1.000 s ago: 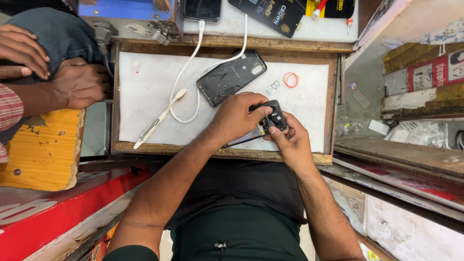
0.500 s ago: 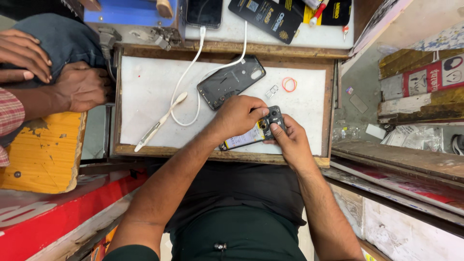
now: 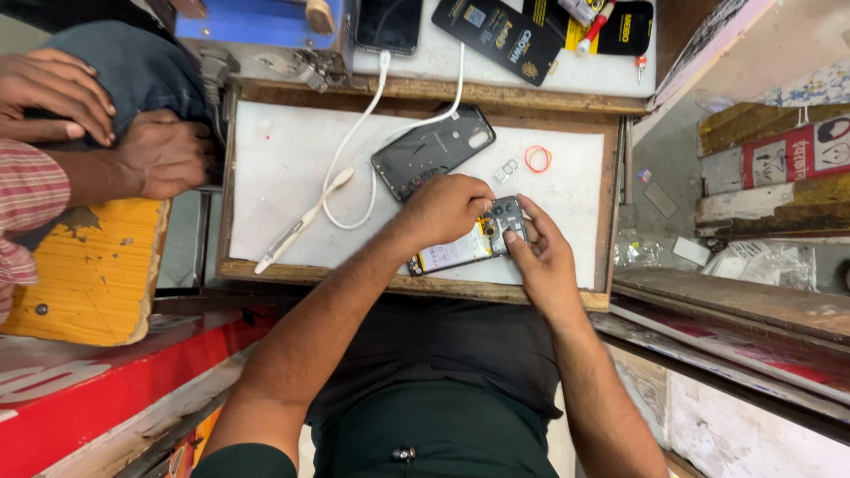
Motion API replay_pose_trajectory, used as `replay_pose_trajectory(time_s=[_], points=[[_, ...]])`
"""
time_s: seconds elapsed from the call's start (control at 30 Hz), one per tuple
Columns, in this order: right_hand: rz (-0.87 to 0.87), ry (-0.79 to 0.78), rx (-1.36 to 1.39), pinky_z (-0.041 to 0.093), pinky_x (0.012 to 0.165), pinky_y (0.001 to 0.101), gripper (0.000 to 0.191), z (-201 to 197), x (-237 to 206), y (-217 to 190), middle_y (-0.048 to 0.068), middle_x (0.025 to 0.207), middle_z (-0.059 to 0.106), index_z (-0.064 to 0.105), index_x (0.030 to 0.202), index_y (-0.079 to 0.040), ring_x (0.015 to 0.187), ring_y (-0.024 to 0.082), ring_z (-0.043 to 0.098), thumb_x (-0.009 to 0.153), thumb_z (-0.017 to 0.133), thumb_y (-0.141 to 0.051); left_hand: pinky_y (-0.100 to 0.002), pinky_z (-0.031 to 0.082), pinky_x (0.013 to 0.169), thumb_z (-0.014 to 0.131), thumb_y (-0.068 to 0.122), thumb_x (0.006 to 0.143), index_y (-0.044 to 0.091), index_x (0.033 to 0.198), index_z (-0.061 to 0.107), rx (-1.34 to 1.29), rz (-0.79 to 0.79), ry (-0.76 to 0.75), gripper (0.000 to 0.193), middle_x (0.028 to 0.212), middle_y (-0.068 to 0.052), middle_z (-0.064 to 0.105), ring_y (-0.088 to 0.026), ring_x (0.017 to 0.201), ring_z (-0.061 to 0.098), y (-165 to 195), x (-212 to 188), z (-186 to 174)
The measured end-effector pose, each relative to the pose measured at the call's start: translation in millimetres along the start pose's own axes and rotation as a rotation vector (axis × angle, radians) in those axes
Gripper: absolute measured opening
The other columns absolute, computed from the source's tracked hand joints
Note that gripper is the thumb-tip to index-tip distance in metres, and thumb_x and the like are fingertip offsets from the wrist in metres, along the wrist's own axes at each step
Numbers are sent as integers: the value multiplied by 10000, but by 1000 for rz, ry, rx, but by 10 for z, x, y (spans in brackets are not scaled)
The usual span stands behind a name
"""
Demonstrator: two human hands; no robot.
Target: The person disassembles a smartphone, removes the battery and camera module, and reassembles the device. They handle the phone, battery, and camera components, then place the phone back on the workbench.
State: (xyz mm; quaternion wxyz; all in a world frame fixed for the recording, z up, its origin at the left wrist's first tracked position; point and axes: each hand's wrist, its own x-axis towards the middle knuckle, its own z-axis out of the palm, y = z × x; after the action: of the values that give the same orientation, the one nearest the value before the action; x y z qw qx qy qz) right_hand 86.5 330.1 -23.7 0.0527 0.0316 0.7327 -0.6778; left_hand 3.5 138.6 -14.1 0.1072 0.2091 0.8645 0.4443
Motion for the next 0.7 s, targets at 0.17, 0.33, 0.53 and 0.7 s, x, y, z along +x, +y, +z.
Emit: replay_pose_trajectory(time_s=[0.17, 0.33, 0.53, 0.7], points=[[-253, 153, -555, 580, 946, 306, 302, 38, -187, -186, 123, 1295, 696, 694, 1224, -58, 1127, 230, 711, 924, 703, -32, -477, 554, 797, 671, 249, 940, 137, 991, 778, 139, -107, 0, 163, 902, -136, 757, -347, 876, 725, 153, -131, -12], [-441, 86, -780, 476, 1098, 435, 290, -12, -209, -243, 134, 1311, 692, 732, 1190, -57, 1304, 366, 597, 918, 669, 22, -468, 570, 770, 679, 178, 943, 109, 1090, 733, 194, 71, 329, 171, 1000, -126, 757, -357, 897, 734, 262, -450, -224], [-470, 74, -828, 456, 1102, 456, 313, 3, -151, -216, 173, 1379, 638, 722, 1218, -40, 1303, 387, 560, 908, 690, -17, -463, 573, 727, 666, 293, 981, 143, 1139, 728, 156, -466, 147, 227, 902, -149, 761, -353, 803, 740, 261, -1067, -534], [-465, 72, -853, 458, 1091, 452, 332, 86, -95, -222, 183, 1401, 622, 723, 1233, -39, 1289, 387, 560, 901, 705, -34, -497, 554, 731, 694, 212, 936, 32, 1256, 639, 197, -223, 292, 371, 975, -196, 739, -402, 851, 712, 338, -1252, -291]])
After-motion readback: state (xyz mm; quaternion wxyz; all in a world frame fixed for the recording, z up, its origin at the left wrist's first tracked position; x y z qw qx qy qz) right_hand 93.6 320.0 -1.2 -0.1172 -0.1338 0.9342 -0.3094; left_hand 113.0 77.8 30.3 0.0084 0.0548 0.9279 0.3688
